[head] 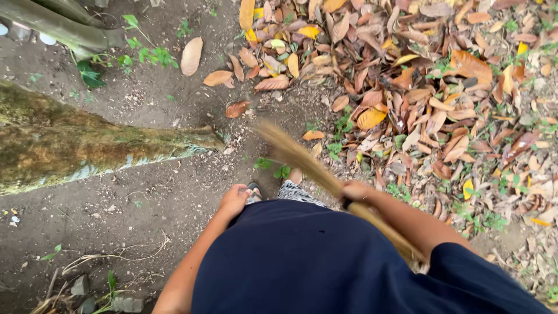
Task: The person sweeps dry leaves outdoors using a stick broom, gathering them into piles along the ground near a wall and fence.
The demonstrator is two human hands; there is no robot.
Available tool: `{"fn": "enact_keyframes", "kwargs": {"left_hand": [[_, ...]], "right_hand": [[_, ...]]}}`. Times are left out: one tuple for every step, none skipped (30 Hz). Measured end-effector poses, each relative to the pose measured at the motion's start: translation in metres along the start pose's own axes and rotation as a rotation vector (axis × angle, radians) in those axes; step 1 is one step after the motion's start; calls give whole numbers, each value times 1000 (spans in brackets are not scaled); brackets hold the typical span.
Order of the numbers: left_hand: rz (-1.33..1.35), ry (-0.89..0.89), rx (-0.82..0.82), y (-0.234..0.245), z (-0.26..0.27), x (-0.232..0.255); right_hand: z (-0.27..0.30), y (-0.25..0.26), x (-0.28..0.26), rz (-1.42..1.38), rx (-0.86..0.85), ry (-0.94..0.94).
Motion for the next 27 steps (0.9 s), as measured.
{"fn": "enact_keyframes", "kwargs": {"left_hand": [[6, 4, 20, 6, 1, 4], [9, 9, 22, 8, 2, 6], [64, -10, 37, 15, 3, 8], [122, -28, 53, 20, 3, 10], [128, -21, 57, 22, 1, 11], [208, -8, 52, 25, -2, 12], [289, 5, 49, 28, -6, 12], [292, 11, 53, 30, -10, 14], [274, 30, 54, 29, -15, 16], [252, 49, 53, 28, -21, 16], [252, 55, 55, 28, -26, 17], [228, -3, 43, 28, -33, 24], [203, -62, 31, 29, -40, 31], [197, -63, 29, 31, -48, 37], [126, -103, 58, 34, -54, 46], [55, -146, 87, 41, -60, 58], [47, -151, 86, 49, -66, 67], [32, -77, 38, 56, -73, 72], [15, -3, -9, 62, -80, 77], [11, -5, -11, 72, -86, 84], [-21, -57, 39, 86, -91, 92], [-55, -109, 85, 98, -98, 99], [-61, -112, 81, 108, -104, 100], [-97, -128, 106, 119, -109, 104], [-132, -144, 130, 129, -116, 109], [-136, -148, 129, 140, -121, 111], [-123, -132, 110, 152, -127, 110]], "right_hand": [[-5, 39, 6, 105, 15, -43], [-4, 87, 9, 297, 6, -66], [0, 132, 5, 731, -66, -28], [5, 171, -3, 1078, -96, -25], [14, 216, -11, 920, 173, -167], [29, 256, -18, 746, 434, -304], [33, 273, -33, 634, 508, -300], [38, 282, -53, 641, 642, -199], [45, 288, -75, 645, 774, -94], [49, 282, -87, 645, 768, -93], [55, 271, -97, 588, 763, -35], [60, 254, -110, 527, 762, 22], [66, 231, -126, 512, 702, 23], [73, 207, -140, 494, 645, 23], [77, 175, -147, 310, 526, -16], [82, 140, -153, 126, 406, -48], [74, 96, -169, -106, 278, 58], [68, 69, -180, 53, 253, 24], [44, 37, -199, -44, 119, 142], [20, -2, -206, -254, 5, 137], [-5, -27, -205, -166, -42, 74], [-39, -48, -210, -178, -116, 122], [-74, -62, -211, -189, -191, 170], [-104, -57, -202, -81, -102, 166], [-126, -50, -199, 26, -13, 160], [-137, -28, -190, 27, 66, 53], [-141, 9, -176, 26, 145, -54]]}}
Point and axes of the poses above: each hand's wrist, its own z-axis away from the middle knuckle, its own y-axis out of the back of the hand, x = y × z, the point moved 6 cm from there along -z, towards the middle knuckle, and after that the axes turned 10 degrees about y, right-handed, at the moved point
